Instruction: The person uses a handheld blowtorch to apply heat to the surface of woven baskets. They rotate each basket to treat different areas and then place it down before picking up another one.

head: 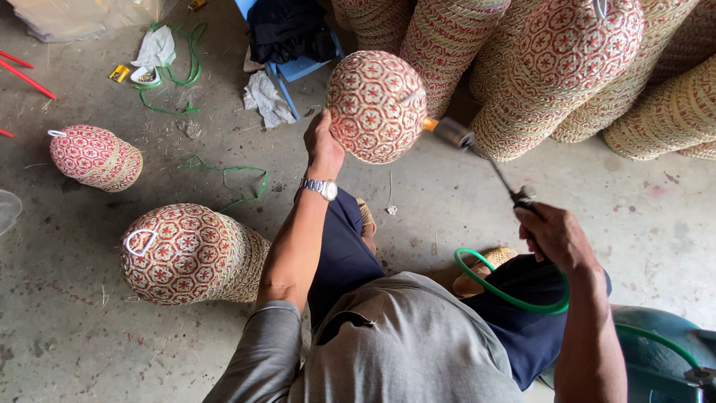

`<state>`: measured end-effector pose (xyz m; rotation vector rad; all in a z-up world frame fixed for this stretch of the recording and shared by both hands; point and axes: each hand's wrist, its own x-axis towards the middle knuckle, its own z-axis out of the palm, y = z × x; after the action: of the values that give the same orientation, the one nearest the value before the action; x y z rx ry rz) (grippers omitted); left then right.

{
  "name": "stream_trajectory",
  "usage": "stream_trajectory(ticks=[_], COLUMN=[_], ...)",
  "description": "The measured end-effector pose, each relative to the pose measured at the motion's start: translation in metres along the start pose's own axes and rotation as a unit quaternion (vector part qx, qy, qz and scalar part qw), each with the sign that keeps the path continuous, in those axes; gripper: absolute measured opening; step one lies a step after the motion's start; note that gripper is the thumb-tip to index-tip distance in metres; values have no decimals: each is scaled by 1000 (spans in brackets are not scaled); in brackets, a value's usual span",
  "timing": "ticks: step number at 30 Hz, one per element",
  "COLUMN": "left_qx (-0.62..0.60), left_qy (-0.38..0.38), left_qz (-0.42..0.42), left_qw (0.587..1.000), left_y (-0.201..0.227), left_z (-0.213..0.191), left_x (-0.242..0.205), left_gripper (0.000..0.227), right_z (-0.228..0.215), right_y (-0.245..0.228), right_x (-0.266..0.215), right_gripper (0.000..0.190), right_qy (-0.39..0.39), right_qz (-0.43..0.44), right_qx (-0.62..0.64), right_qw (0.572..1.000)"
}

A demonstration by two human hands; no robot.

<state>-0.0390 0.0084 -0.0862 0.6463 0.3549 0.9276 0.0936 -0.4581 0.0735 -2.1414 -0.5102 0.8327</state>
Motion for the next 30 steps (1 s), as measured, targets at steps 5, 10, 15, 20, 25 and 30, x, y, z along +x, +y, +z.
stream_trajectory(ticks=[5, 10, 15, 20, 25, 30], left_qx=[-112, -53, 147, 137, -167, -170], left_qy=[11, -70, -126, -24, 61, -3], left_qz=[-89, -46, 1, 8, -16, -32], left_qw=[990, 995, 981, 990, 984, 985], left_y=[2, 25, 34, -39, -48, 18], left_z=[-3, 17, 32, 5, -33, -36], left_x=[5, -6, -12, 12, 37, 6], left_gripper=[34, 29, 26, 27, 31, 37], right_z=[-6, -13, -37, -17, 5, -5], right_y=[11, 16, -23, -58, -34, -25], right_x=[-1, 10, 17, 15, 4, 17], right_gripper=[42, 40, 39, 37, 35, 37], right_qy=[-17, -21, 35, 6, -85, 11], right_qz=[25, 13, -23, -74, -42, 6], right_qx=[-20, 40, 7, -52, -74, -48], right_qw=[999, 999, 999, 996, 993, 999])
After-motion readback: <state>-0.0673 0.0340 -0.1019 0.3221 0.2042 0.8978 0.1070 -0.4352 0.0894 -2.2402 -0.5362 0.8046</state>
